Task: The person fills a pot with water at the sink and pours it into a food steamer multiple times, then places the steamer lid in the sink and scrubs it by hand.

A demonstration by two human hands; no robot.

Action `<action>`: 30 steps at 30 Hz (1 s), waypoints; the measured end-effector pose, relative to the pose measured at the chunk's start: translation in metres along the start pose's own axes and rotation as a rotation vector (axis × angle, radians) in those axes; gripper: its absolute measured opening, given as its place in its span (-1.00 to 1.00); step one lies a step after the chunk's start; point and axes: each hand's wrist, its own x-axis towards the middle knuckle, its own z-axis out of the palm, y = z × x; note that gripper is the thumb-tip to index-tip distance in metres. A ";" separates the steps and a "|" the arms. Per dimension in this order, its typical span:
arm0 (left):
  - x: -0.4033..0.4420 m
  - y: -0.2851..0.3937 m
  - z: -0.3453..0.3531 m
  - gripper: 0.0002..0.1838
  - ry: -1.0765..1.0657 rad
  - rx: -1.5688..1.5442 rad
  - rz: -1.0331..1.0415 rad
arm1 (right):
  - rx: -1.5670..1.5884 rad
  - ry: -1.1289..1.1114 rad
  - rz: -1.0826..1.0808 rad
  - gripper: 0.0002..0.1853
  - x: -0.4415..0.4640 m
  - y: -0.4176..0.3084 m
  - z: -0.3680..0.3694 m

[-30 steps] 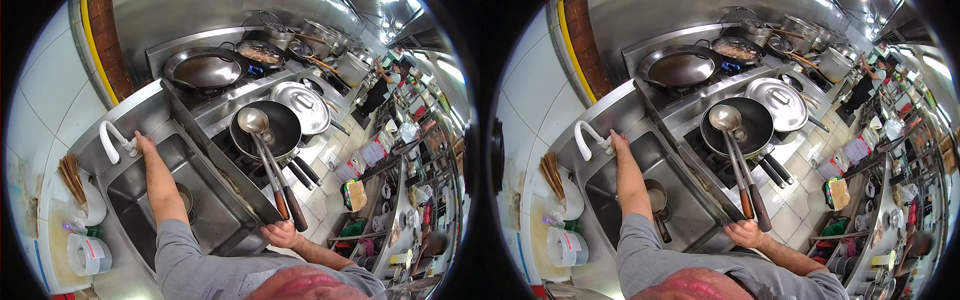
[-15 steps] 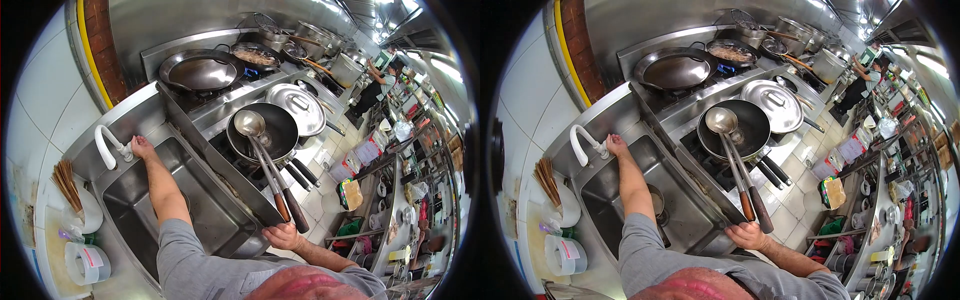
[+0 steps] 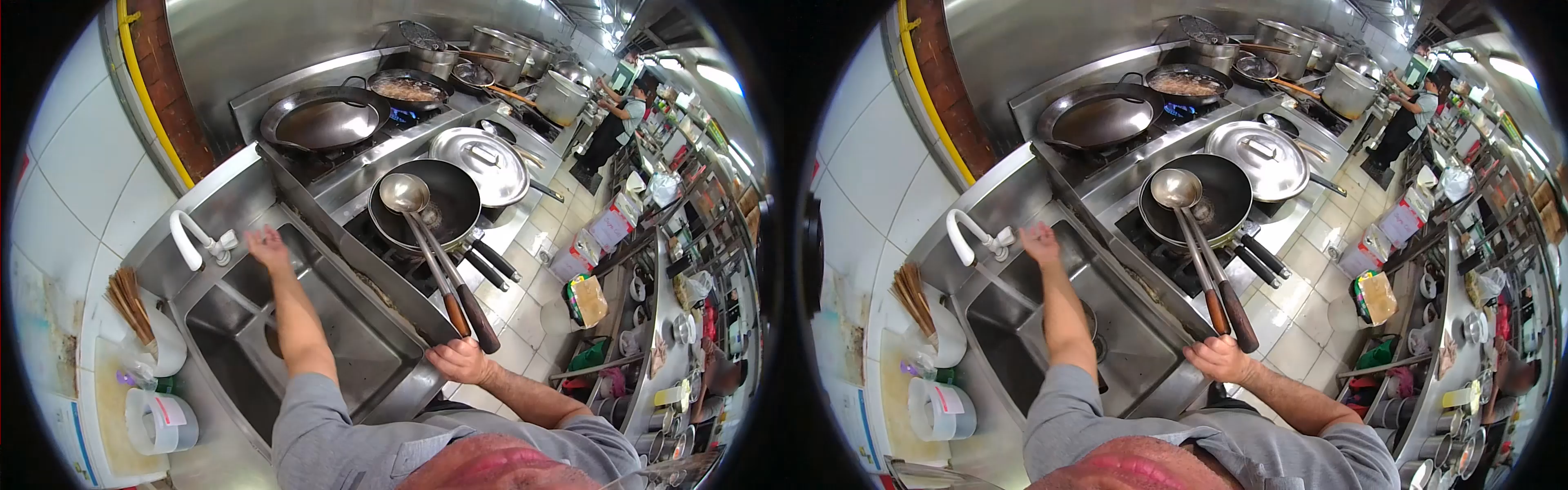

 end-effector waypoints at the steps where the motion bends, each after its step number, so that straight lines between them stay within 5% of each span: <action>1: -0.018 -0.003 -0.005 -0.35 -0.080 0.043 -0.060 | 0.006 0.015 0.004 -0.60 -0.002 -0.001 0.001; 5: -0.181 0.004 0.028 -0.50 -0.172 0.311 -0.050 | 0.000 0.041 -0.001 -0.62 -0.005 -0.004 -0.001; 9: -0.292 0.024 0.058 -0.62 -0.416 0.469 0.180 | 0.074 0.050 -0.009 -0.60 -0.008 -0.002 -0.004; 13: -0.369 0.034 0.106 -0.66 -0.659 0.616 0.414 | 0.283 0.025 -0.012 -0.66 -0.015 -0.004 -0.008; 19: -0.435 0.004 0.114 -0.68 -0.775 0.720 0.411 | 0.727 -0.022 0.016 -0.78 -0.107 -0.015 -0.034; 23: -0.434 -0.039 0.103 -0.66 -0.811 0.888 0.385 | 0.855 -0.442 0.721 -0.71 -0.281 0.006 -0.003; 25: -0.430 -0.054 0.101 -0.67 -0.738 1.304 0.624 | 0.829 -0.659 1.143 -0.56 -0.389 0.023 -0.007; 27: -0.436 -0.061 0.103 -0.65 -0.713 1.555 0.792 | 0.683 -0.609 1.456 -0.64 -0.515 0.029 -0.022; 28: -0.434 -0.064 0.102 -0.66 -0.694 1.590 0.840 | 0.500 -0.843 1.622 -0.71 -0.600 0.035 -0.010; 29: -0.431 -0.066 0.102 -0.66 -0.682 1.591 0.844 | 0.276 -0.721 1.689 -0.81 -0.679 0.027 -0.010; 30: -0.429 -0.066 0.101 -0.67 -0.659 1.656 0.883 | 0.418 -0.730 1.976 -0.84 -0.749 0.025 -0.016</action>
